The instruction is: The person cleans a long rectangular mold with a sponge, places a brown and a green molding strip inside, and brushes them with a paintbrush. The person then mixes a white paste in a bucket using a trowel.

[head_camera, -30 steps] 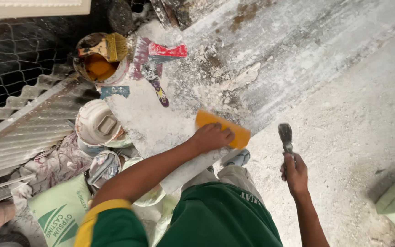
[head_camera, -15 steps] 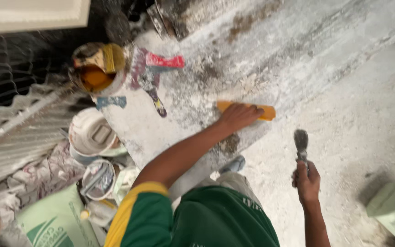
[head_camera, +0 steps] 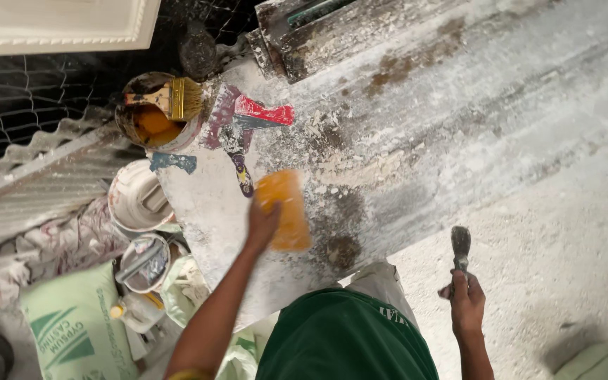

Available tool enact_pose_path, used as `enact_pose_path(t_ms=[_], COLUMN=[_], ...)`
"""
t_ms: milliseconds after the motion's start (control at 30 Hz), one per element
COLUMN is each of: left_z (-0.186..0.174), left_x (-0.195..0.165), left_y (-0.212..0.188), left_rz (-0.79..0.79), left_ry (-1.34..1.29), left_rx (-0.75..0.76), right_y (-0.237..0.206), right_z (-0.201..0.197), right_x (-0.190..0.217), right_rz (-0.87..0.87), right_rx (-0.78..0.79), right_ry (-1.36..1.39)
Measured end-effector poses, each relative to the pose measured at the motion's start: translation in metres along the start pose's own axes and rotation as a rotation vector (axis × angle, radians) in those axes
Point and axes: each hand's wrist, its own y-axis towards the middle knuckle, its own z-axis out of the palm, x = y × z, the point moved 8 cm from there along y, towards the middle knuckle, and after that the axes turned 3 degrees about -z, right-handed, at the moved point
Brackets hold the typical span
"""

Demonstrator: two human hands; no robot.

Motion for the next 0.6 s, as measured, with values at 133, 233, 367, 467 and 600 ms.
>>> enact_pose_path(t_ms=[133, 233, 367, 467, 600], left_z=[0.153, 0.22, 0.17, 0.099, 0.115], left_x=[-0.035, -0.056, -0.043, -0.042, -0.045], left_y=[0.06, 0.099, 0.071, -0.004, -0.031], left_rz=[0.053, 0.04, -0.066, -0.095, -0.079], left_ry=[0.196, 0.402, 0.309, 0.28, 0.267], left_rx=[-0.216, -0.173, -0.104, -0.156, -0.189], right_y=[0.089, 0.153, 0.218, 0.249, 0.272], right_z=[0.032, 0.055, 0.044, 0.018, 0.008], right_x=[0.044, 0.074, 0.102, 0.111, 0.116], right_rz=[-0.119, -0.216, -0.245, -0.244, -0.244], right_rx=[0.179, 0.329, 0.455, 0.485, 0.495], right_ry=[-0.1, -0.259, -0.238, -0.304, -0.354])
